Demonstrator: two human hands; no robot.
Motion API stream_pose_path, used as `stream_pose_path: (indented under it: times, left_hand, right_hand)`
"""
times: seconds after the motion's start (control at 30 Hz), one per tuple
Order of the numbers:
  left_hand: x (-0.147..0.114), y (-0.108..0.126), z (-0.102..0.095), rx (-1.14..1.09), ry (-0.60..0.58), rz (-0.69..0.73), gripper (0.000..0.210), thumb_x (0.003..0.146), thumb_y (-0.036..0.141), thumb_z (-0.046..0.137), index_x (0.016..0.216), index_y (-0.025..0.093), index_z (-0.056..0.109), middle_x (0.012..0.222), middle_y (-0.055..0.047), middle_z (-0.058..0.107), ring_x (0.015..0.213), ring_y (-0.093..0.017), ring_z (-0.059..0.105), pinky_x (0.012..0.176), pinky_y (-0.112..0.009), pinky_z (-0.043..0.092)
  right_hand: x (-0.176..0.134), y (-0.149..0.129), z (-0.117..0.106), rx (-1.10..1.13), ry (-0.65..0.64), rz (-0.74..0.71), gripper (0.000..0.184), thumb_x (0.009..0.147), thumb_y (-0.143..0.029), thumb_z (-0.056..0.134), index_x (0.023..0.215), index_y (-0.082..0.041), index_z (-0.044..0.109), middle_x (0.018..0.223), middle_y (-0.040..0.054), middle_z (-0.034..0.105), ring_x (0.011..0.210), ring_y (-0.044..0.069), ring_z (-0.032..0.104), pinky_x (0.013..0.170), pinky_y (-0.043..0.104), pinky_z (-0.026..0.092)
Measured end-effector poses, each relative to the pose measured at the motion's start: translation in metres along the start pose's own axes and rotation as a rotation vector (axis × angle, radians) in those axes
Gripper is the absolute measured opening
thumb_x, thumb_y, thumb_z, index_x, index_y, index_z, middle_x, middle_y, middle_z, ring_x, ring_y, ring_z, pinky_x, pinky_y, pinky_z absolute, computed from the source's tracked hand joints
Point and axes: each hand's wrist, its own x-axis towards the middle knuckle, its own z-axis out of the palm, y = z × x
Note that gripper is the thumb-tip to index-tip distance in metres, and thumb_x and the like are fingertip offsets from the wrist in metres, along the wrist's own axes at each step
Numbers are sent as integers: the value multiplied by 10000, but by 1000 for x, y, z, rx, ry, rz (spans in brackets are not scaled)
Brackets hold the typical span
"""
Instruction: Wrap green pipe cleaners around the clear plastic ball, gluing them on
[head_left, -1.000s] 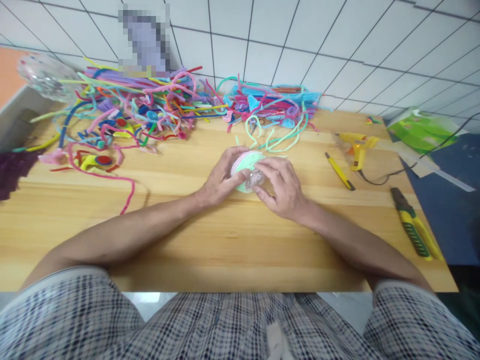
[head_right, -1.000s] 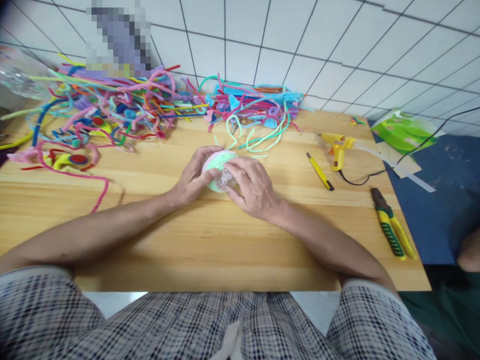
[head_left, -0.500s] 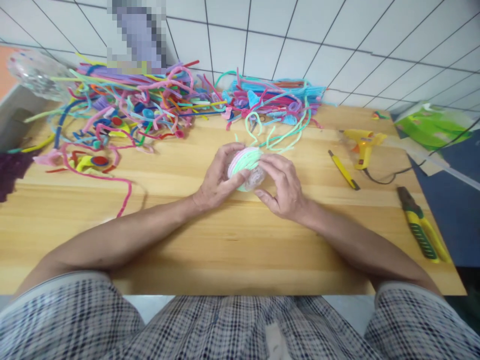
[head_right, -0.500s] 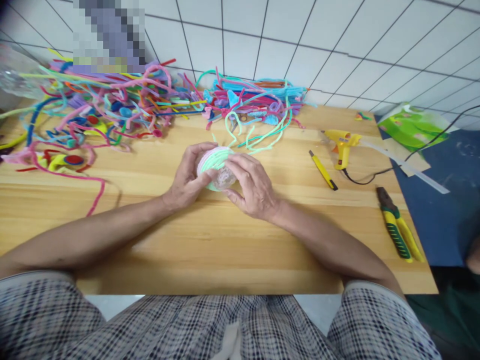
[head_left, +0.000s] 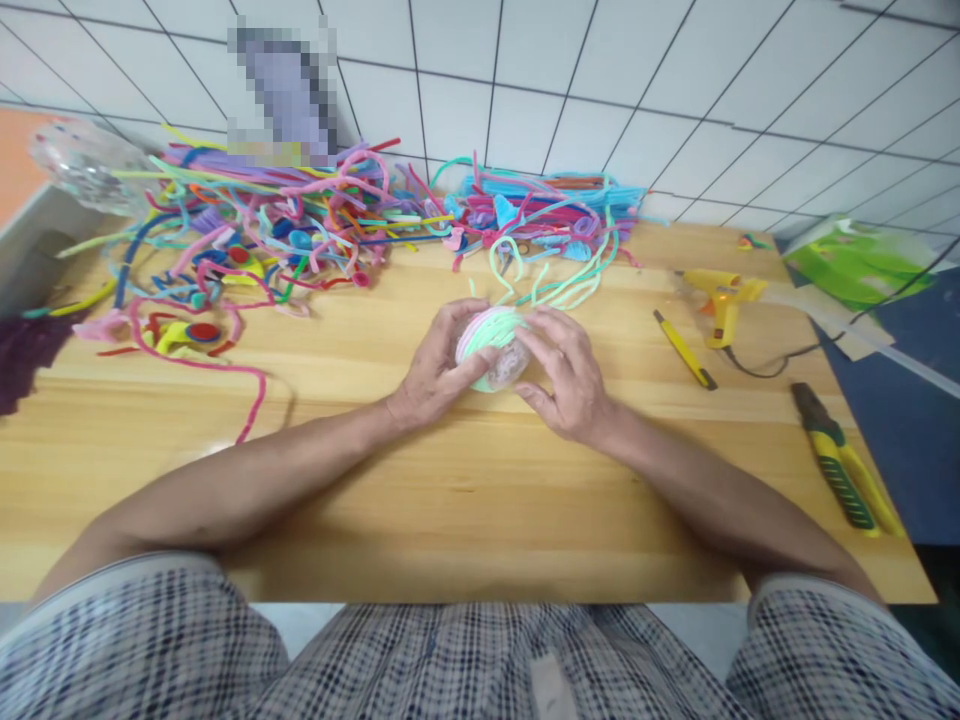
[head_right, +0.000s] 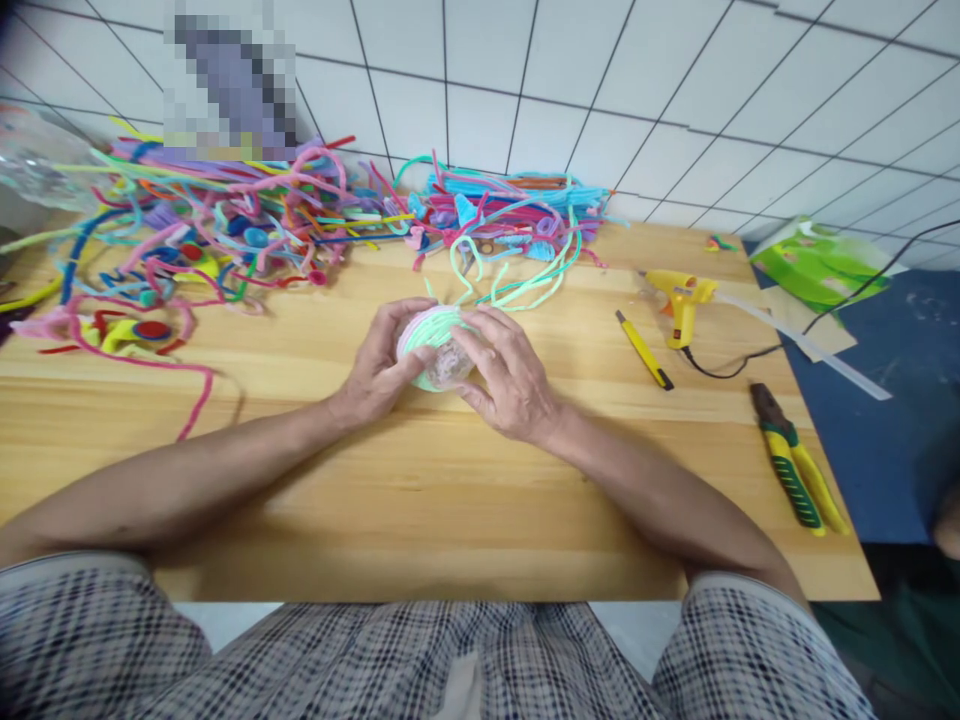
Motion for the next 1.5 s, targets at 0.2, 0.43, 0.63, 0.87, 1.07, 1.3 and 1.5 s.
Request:
stream_pose_path:
  times: [0.2,0.43,0.63,0.87,1.07,1.3,1.5]
  left_hand:
    - [0,4,0,64,-26,92,565,1106,567,687,1546,252,524,1549,-158,604,1472,-300,627,1295,-502,519]
    - [3,8,2,181,-43,311,542,1090,466,749,1557,279,548,1501,-142,659,1473,-312,630,1286,-537,524]
    - [4,8,2,203,-41,349,549,1097,481,737,1563,262,548,1489,-152,663,1453,-307,644,1259,-524,548]
    - [5,6,3,189,-65,362,554,1106,486,718,1581,272,529,1501,-159,645,1463,-312,636,1250,-535,558]
    - [5,6,3,180,-70,361,556,1110,484,714,1591,276,525,1502,-157,642,1468,-310,630,1261,-540,553]
    - [5,9,2,161,-88,339,545,1116,516,684,1575,266,533,1511,-164,631,1472,-324,628,1261,-551,548]
    - [7,20,-4,165,-133,290,445,1147,485,639,1523,261,555,1487,-155,654,1442,-304,653,1245,-524,558]
  right_hand:
    - [10,2,-9,54,84,53,334,1115,-328,657,1430,-236,720,1318,143,794,1268,311,761,1080,545,655]
    - [15,-1,-13,31,97,91,120,1042,-289,763,1161,-272,765,1124,78,829,1040,271,789,923,463,656]
    - [15,-2,-16,-78,76,44,85,1018,-284,774,1097,-266,746,1078,76,833,1007,274,790,893,447,641]
    - [18,-7,-16,-116,96,6,52,1034,-239,738,1080,-253,719,1030,67,814,951,253,777,838,418,631]
    - [17,-7,-15,-86,90,26,40,1049,-233,727,1082,-256,719,1036,64,814,963,256,783,853,427,633]
    - [17,-8,-14,-98,102,14,17,1067,-257,720,1073,-245,711,1033,82,807,970,252,777,833,412,635]
    - [15,-10,-14,-66,59,68,19,1055,-257,713,1068,-258,727,1056,75,816,990,261,782,866,437,642]
